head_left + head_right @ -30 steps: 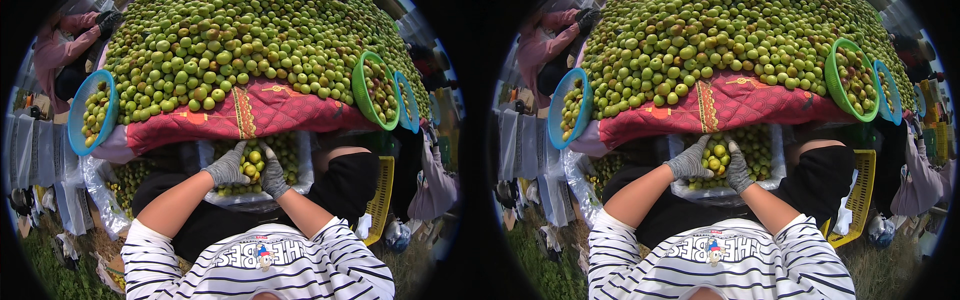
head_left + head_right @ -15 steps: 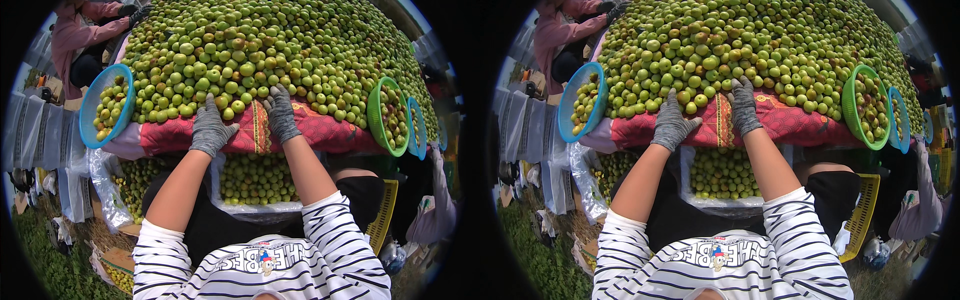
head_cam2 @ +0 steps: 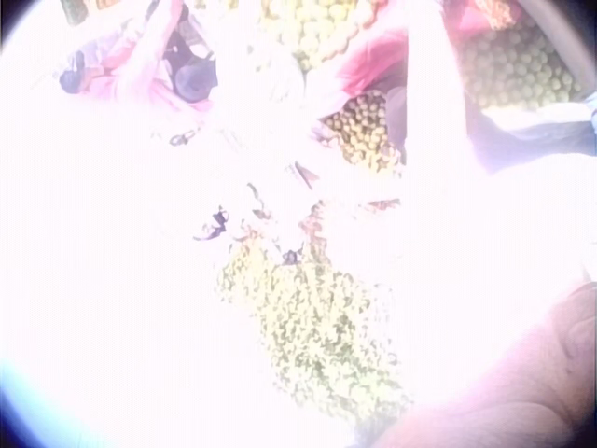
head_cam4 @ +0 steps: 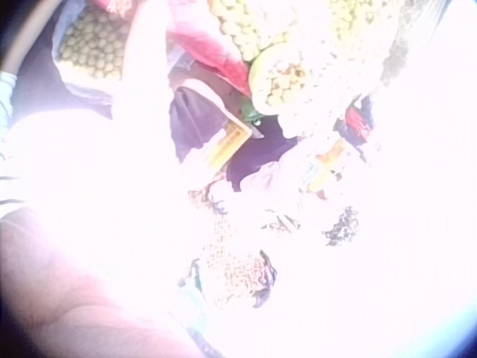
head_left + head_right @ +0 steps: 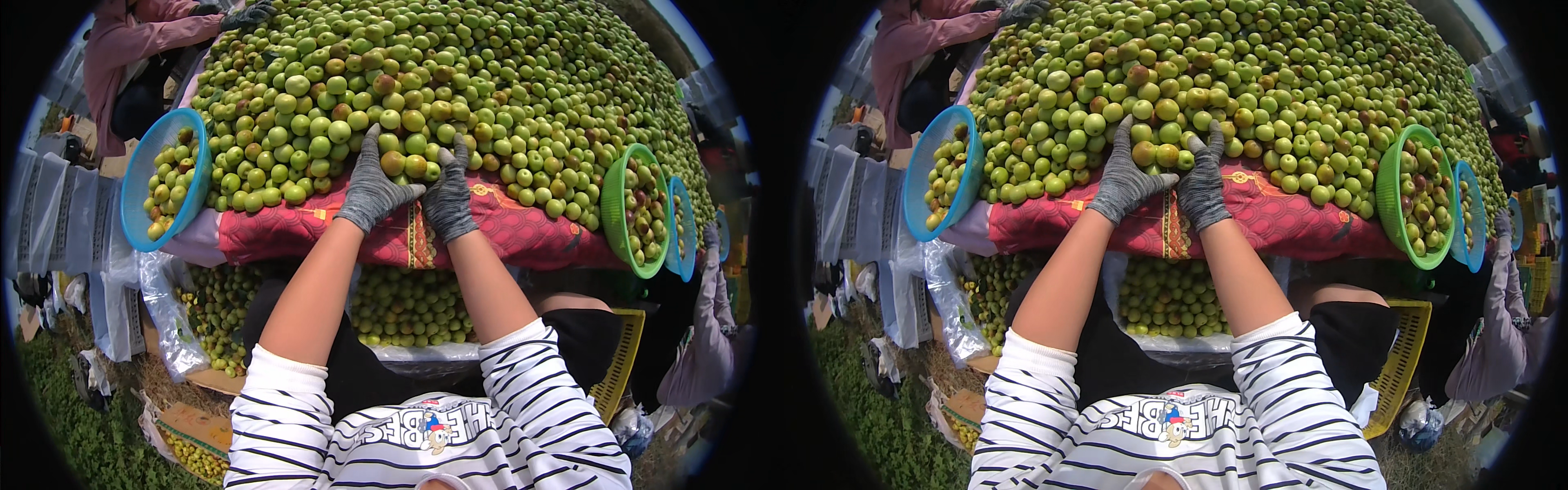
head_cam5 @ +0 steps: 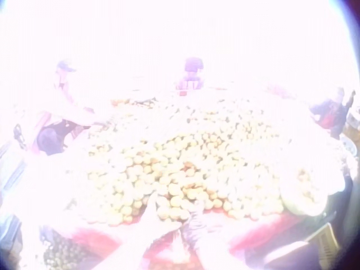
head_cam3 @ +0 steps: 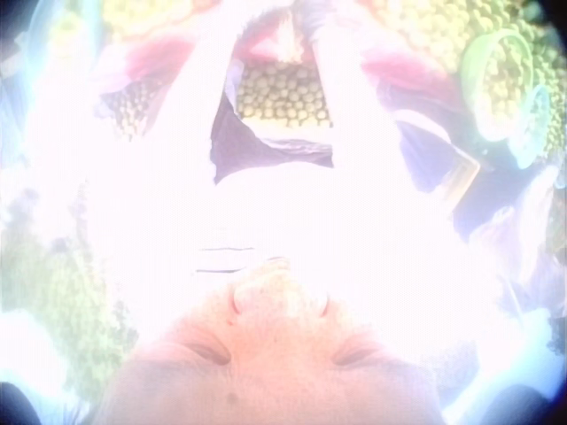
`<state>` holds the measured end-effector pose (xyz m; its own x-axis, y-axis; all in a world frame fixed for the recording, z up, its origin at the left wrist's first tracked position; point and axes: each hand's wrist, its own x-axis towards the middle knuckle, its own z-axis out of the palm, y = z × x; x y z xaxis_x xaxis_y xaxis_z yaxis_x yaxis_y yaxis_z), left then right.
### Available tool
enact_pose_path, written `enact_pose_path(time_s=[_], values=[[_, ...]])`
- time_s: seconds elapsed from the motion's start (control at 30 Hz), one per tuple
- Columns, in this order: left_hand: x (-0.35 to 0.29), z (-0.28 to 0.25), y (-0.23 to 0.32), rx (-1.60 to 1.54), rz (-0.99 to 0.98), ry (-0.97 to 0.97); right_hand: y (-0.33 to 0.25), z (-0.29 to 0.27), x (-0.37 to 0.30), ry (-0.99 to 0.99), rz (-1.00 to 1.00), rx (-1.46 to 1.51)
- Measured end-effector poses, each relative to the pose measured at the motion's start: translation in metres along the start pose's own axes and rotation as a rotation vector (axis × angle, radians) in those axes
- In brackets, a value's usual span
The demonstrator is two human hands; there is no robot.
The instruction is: The person sorts green olives by hand, picking them from a large pile on a table and placing them into a plastic container on their lap. They repeatedly scoop and transfer olives, occasionally inspecting individual pieces before adding them to the container.
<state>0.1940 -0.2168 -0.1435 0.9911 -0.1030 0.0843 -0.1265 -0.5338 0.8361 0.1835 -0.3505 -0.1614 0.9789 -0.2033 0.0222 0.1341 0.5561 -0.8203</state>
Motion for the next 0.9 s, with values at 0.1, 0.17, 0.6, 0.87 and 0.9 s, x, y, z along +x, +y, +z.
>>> enact_pose_path(time_s=[0.1,0.17,0.6,0.87,0.9], values=[[0.01,0.006,0.001,-0.051,0.029,0.029,0.002,-0.005,0.006,-0.024,0.016,0.01],[0.016,0.011,0.001,-0.119,0.007,0.029,0.0,-0.007,0.013,0.062,0.106,0.067],[0.025,0.016,-0.005,-0.219,-0.007,-0.113,-0.024,-0.01,0.037,-0.002,0.317,-0.032],[0.021,0.014,-0.001,-0.241,0.11,-0.138,-0.021,-0.022,0.04,-0.014,0.445,0.203],[0.02,0.014,0.0,-0.239,0.09,-0.144,-0.021,-0.022,0.039,-0.026,0.424,0.196]])
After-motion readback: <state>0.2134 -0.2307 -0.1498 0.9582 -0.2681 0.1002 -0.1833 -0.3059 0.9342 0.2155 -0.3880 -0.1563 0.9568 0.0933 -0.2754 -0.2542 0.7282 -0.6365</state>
